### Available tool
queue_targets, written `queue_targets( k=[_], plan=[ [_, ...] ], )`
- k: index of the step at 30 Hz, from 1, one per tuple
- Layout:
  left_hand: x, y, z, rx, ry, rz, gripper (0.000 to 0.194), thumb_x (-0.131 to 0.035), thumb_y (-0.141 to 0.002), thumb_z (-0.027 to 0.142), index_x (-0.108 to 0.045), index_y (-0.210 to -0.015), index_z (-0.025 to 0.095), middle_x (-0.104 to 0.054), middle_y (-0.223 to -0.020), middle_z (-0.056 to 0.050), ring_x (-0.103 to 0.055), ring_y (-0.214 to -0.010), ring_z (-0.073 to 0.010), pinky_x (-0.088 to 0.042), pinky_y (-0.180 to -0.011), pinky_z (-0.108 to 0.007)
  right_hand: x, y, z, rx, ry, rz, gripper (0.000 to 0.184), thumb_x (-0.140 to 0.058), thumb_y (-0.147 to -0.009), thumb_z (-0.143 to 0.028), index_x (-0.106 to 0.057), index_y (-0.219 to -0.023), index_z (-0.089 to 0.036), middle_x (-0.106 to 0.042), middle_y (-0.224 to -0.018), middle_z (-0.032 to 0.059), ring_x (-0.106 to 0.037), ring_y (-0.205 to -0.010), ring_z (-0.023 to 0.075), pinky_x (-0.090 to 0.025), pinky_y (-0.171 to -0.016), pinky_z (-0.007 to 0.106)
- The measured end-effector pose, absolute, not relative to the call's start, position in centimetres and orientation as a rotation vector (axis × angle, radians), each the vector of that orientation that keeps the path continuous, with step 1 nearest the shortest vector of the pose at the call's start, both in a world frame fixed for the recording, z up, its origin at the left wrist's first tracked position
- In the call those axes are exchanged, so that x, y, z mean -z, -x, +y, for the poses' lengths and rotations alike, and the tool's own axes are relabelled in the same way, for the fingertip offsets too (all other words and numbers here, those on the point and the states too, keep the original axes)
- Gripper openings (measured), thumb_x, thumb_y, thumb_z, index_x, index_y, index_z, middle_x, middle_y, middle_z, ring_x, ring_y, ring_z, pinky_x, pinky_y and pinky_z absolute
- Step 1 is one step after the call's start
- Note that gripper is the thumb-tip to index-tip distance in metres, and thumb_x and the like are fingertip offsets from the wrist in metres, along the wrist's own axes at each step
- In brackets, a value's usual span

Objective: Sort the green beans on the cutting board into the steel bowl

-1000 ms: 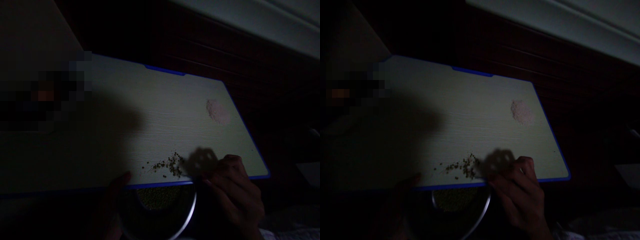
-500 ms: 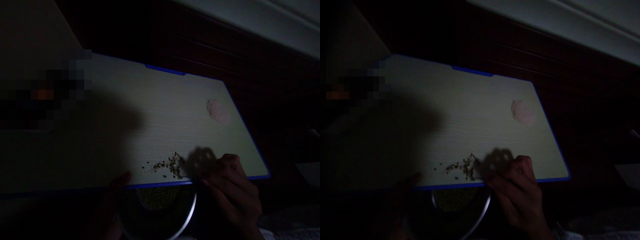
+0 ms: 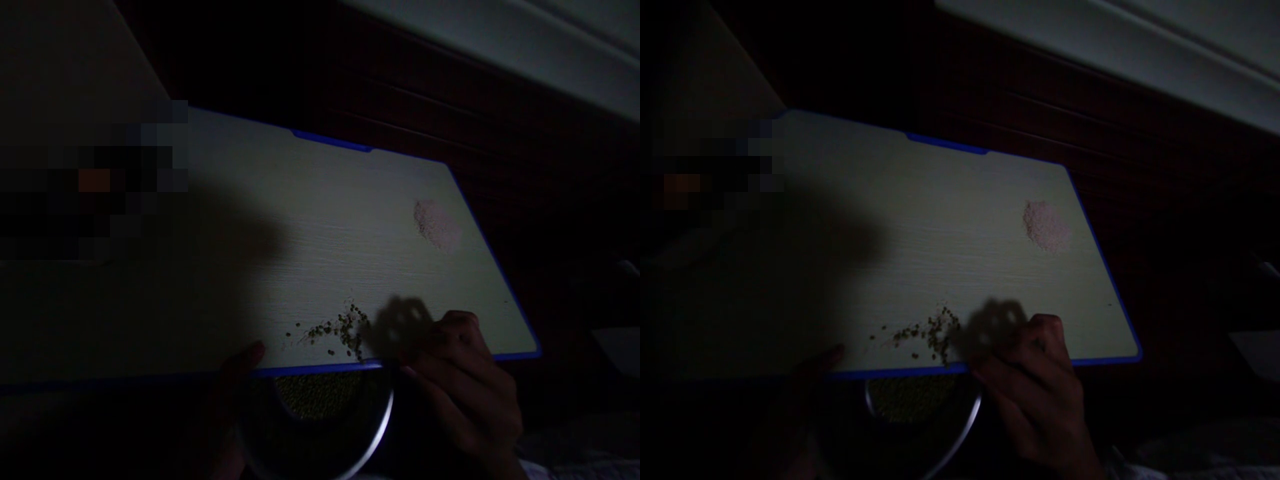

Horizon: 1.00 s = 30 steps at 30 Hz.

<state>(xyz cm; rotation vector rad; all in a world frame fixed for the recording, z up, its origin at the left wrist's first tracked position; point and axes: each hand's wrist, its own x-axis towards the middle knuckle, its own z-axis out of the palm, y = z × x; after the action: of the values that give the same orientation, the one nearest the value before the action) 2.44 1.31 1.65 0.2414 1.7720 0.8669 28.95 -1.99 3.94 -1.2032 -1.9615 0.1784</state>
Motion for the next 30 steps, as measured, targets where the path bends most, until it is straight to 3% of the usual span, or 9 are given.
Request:
queue_targets(
  k=[3, 6, 11, 17, 22, 30],
  plan=[
    [-1.4, -2.4, 1.3, -0.844, -0.189, 1.729, 0.01, -0.066, -0.08, 0.029, -0.069, -0.088, 0.033, -0.082, -0.102, -0.001, -0.067, -0.123, -0.0324, -0.049, -0.109, -0.049, -3.5, -28.9, -2.4, -0.149, 1.216, -1.936, 0.039, -0.068, -0.088, -0.008, -0.072, -0.12, -0.029, -0.076, -0.095, 0.0003, -0.062, -0.082, 0.0211, -0.047, -0.078, 0.047],
    [-1.5, -2.4, 1.4, -0.788, -0.144, 1.691, 0.012, -0.064, -0.082, 0.036, -0.071, -0.091, 0.032, -0.082, -0.095, -0.002, -0.072, -0.113, -0.0343, -0.055, -0.102, -0.05, -3.6, -29.0, -2.3, -0.145, 1.205, -1.931, 0.041, -0.068, -0.088, -0.008, -0.072, -0.121, -0.031, -0.076, -0.094, 0.0001, -0.061, -0.081, 0.0215, -0.047, -0.078, 0.048],
    [-1.7, -2.3, 1.4, -0.806, -0.288, 1.786, 0.01, -0.065, -0.081, 0.029, -0.071, -0.088, 0.031, -0.081, -0.103, -0.002, -0.064, -0.127, -0.033, -0.04, -0.117, -0.048, -4.2, -28.9, -1.6, -0.166, 1.207, -1.942, 0.032, -0.063, -0.089, -0.005, -0.075, -0.112, -0.023, -0.075, -0.093, 0.0023, -0.059, -0.083, 0.0213, -0.044, -0.077, 0.046],
    [-4.1, -3.7, 2.7, -0.775, -0.022, 1.732, 0.013, -0.063, -0.082, 0.036, -0.063, -0.069, 0.032, -0.078, -0.073, -0.003, -0.073, -0.11, -0.0358, -0.059, -0.095, -0.051, -4.2, -28.7, -1.4, -0.187, 1.207, -1.959, 0.03, -0.061, -0.09, -0.005, -0.075, -0.109, -0.024, -0.073, -0.091, 0.002, -0.059, -0.085, 0.0216, -0.043, -0.078, 0.045],
    [-4.4, -3.6, 2.5, -0.779, -0.068, 1.834, 0.018, -0.062, -0.074, 0.015, -0.063, -0.071, 0.033, -0.079, -0.079, 0.0, -0.065, -0.126, -0.0336, -0.047, -0.112, -0.051, -4.2, -28.9, -1.4, -0.185, 1.17, -1.967, 0.029, -0.059, -0.091, -0.007, -0.075, -0.108, -0.024, -0.073, -0.09, 0.0021, -0.058, -0.084, 0.0213, -0.043, -0.077, 0.045],
    [-4.7, -3.8, 2.9, -0.793, -0.044, 1.756, 0.022, -0.057, -0.073, 0.011, -0.06, -0.067, 0.031, -0.079, -0.078, -0.001, -0.062, -0.13, -0.0312, -0.051, -0.107, -0.046, -4.4, -28.9, -1.3, -0.193, 1.131, -2.005, 0.031, -0.057, -0.091, -0.003, -0.075, -0.11, -0.021, -0.072, -0.093, 0.0036, -0.058, -0.086, 0.0214, -0.043, -0.078, 0.045]
  ],
)
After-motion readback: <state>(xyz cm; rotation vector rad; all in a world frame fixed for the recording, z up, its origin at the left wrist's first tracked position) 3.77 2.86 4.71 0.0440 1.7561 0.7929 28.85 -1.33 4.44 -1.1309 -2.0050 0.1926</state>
